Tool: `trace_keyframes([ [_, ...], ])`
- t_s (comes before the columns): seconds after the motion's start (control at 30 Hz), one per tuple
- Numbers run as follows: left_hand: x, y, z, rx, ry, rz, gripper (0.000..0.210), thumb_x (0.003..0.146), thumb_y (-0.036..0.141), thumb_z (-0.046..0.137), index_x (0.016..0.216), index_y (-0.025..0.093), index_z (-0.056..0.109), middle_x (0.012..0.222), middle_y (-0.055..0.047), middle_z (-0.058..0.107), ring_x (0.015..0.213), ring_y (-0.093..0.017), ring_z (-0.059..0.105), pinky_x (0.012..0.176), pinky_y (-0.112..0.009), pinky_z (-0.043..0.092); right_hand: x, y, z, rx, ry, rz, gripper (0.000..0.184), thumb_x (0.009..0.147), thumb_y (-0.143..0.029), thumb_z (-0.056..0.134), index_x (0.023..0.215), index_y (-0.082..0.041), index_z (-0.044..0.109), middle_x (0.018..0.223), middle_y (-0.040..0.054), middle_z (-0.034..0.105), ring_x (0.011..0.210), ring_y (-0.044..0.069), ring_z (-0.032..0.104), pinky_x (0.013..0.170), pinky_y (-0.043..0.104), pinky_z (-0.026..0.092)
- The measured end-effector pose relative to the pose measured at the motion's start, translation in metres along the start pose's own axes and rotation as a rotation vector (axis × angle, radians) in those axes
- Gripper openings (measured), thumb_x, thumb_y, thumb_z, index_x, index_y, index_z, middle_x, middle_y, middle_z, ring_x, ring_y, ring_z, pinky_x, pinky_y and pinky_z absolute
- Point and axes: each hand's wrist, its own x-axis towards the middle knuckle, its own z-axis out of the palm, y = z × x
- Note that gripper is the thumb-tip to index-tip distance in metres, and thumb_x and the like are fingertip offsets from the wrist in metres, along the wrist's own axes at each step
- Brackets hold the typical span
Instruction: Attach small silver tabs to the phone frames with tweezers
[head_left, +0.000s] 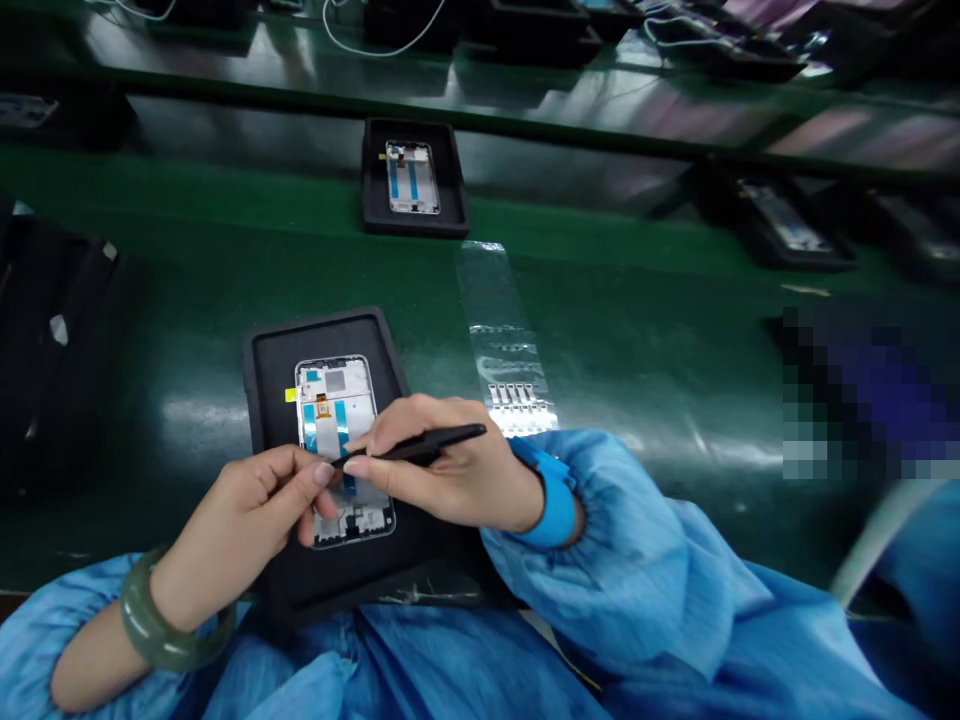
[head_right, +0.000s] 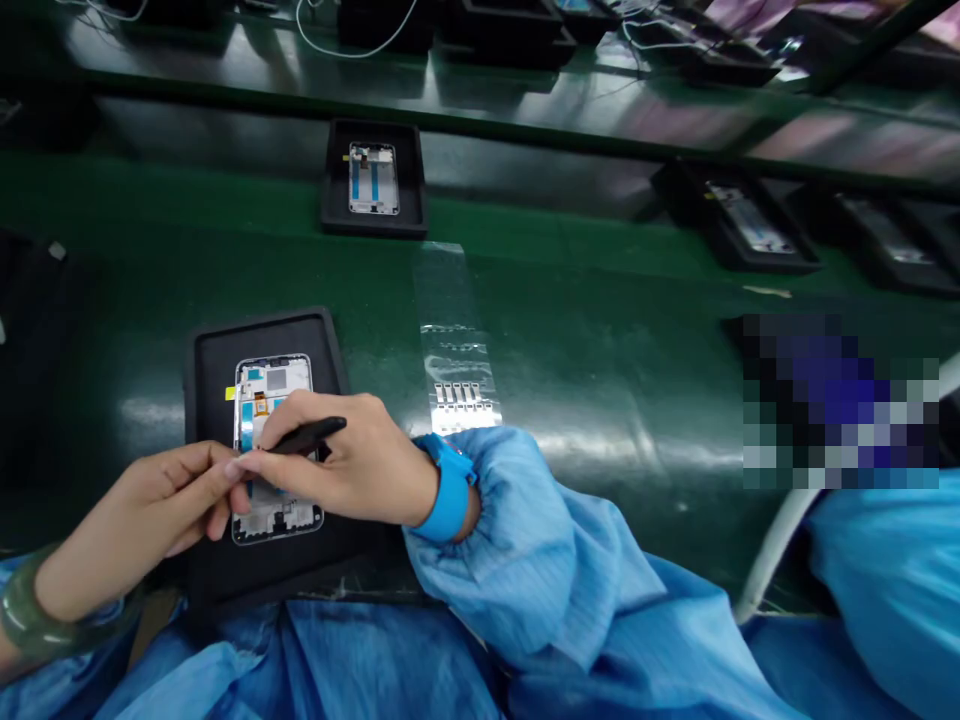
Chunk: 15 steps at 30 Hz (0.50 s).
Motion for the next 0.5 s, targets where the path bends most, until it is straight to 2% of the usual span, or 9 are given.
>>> trace_keyframes([
  [0.07, 0.003, 0.005, -0.01, -0.029, -0.065, -0.04, 0.048, 0.079, 0.062, 0.046, 0.074, 0.017, 0.062, 0.049, 0.001, 0.053, 0.035, -0.004, 0.029, 0.034, -0.018, 0.021, 0.012, 0.001, -0.001, 0.062, 0.013, 0.05, 0.018, 0.068, -0.027, 0.075, 0.075, -0.022, 0.059, 0.076, -0.001, 0.067, 0.068, 0.013, 0.067, 0.061, 0.024, 0.055],
  [0.13, 0.007, 0.008, -0.021, 0.042, -0.016, 0.025, 0.051, 0.081, 0.062, 0.041, 0.085, 0.017, 0.064, 0.058, -0.002, 0.059, 0.037, -0.007, 0.035, 0.033, -0.021, 0.025, 0.026, 0.007, -0.001, 0.189, 0.097, 0.154, 0.022, 0.069, -0.033, 0.073, 0.074, -0.022, 0.055, 0.071, -0.002, 0.065, 0.063, 0.013, 0.068, 0.057, 0.024, 0.055],
  [0.2, 0.015, 0.01, -0.032, 0.26, 0.188, 0.208, 0.048, 0.083, 0.059, 0.041, 0.101, 0.02, 0.062, 0.076, -0.005, 0.065, 0.047, -0.011, 0.048, 0.039, -0.024, 0.036, 0.04, 0.018, 0.001, 0.308, 0.191, 0.248, 0.028, 0.069, -0.037, 0.073, 0.075, -0.022, 0.05, 0.063, -0.0044, 0.062, 0.059, 0.013, 0.068, 0.055, 0.024, 0.056],
  [0.27, 0.028, 0.009, -0.042, 0.57, 0.407, 0.463, 0.042, 0.084, 0.052, 0.046, 0.11, 0.021, 0.057, 0.098, -0.007, 0.065, 0.072, -0.017, 0.06, 0.058, -0.029, 0.048, 0.052, 0.032, 0.003, 0.366, 0.255, 0.306, 0.035, 0.066, -0.04, 0.074, 0.075, -0.021, 0.047, 0.06, -0.006, 0.06, 0.058, 0.014, 0.068, 0.054, 0.024, 0.057],
  [0.3, 0.035, 0.009, -0.046, 0.714, 0.466, 0.59, 0.039, 0.083, 0.048, 0.049, 0.111, 0.021, 0.056, 0.107, -0.008, 0.063, 0.088, -0.021, 0.06, 0.071, -0.034, 0.05, 0.056, 0.038, 0.003, 0.374, 0.272, 0.323, 0.037, 0.064, -0.042, 0.075, 0.076, -0.021, 0.047, 0.059, -0.0063, 0.059, 0.058, 0.013, 0.068, 0.054, 0.023, 0.057],
  [0.33, 0.042, 0.007, -0.049, 0.832, 0.472, 0.699, 0.036, 0.084, 0.045, 0.051, 0.11, 0.021, 0.055, 0.115, -0.008, 0.06, 0.101, -0.024, 0.057, 0.081, -0.038, 0.048, 0.059, 0.043, 0.004, 0.376, 0.282, 0.334, 0.038, 0.063, -0.043, 0.075, 0.076, -0.021, 0.047, 0.06, -0.0064, 0.059, 0.058, 0.013, 0.068, 0.053, 0.023, 0.057],
  [0.4, 0.054, 0.004, -0.053, 0.981, 0.394, 0.841, 0.031, 0.085, 0.04, 0.051, 0.109, 0.021, 0.055, 0.12, -0.008, 0.058, 0.115, -0.026, 0.05, 0.093, -0.044, 0.041, 0.061, 0.05, 0.005, 0.365, 0.281, 0.343, 0.039, 0.062, -0.044, 0.075, 0.076, -0.02, 0.048, 0.06, -0.0063, 0.058, 0.057, 0.013, 0.067, 0.053, 0.023, 0.056],
  [0.5, 0.063, -0.003, -0.053, 1.023, 0.331, 0.891, 0.026, 0.086, 0.038, 0.051, 0.107, 0.022, 0.055, 0.118, -0.007, 0.059, 0.114, -0.025, 0.051, 0.095, -0.045, 0.038, 0.058, 0.051, 0.004, 0.32, 0.264, 0.347, 0.037, 0.063, -0.043, 0.075, 0.074, -0.02, 0.049, 0.059, -0.006, 0.058, 0.056, 0.012, 0.066, 0.052, 0.021, 0.055],
])
